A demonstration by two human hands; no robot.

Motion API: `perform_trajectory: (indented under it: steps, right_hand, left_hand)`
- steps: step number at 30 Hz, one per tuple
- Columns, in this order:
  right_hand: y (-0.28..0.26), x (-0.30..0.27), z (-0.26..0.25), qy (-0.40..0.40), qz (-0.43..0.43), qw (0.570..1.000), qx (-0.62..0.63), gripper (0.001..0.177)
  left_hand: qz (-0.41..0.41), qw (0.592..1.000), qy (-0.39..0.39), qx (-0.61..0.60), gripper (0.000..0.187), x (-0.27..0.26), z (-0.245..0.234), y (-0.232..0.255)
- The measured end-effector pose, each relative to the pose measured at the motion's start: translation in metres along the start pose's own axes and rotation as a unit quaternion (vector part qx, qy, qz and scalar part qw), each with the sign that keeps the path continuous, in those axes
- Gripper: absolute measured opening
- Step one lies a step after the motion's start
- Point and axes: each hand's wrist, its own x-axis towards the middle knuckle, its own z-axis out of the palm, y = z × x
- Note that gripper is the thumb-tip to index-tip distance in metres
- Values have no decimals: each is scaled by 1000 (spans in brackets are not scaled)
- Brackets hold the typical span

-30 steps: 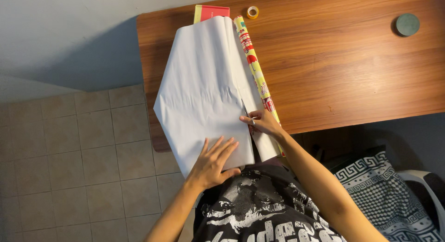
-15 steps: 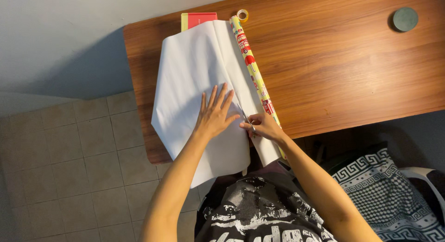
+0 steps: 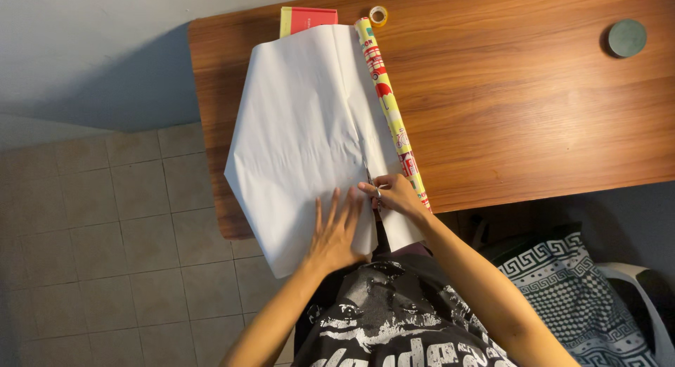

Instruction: The person unrolls a roll of patterned wrapping paper on a wooden table, then uses scissors to cut a rectangular sheet. They fold the sheet, measure it against a small red box, and trim the edges to size. The clip ends with the paper cut to size but not yet wrapped around the box.

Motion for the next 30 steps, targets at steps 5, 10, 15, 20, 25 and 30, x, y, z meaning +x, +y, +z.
perform_trajectory:
  steps: [5, 10, 15, 20, 25, 30]
  right_hand:
    - [0, 0, 8, 9, -16, 1000, 17, 57]
    - [-2, 1, 10, 22, -21, 999, -18, 59]
    - [2, 3, 3, 2, -13, 1000, -5, 56]
    - [5, 2, 8, 14, -30, 999, 5, 58]
    - [4, 0, 19, 52, -44, 998, -12, 59]
    - [5, -4, 21, 53, -55, 997, -35, 57]
  left_hand:
    - [97, 959, 216, 159, 87, -6, 66, -11]
    - [168, 938, 302, -22, 74, -11, 99, -30]
    - [155, 939, 300, -66, 79, -25, 84, -27]
    - [173, 938, 286, -88, 79, -36, 55, -26]
    - [178, 948, 252, -76, 73, -40, 43, -23]
    - [182, 949, 251, -65, 73, -40, 46, -27]
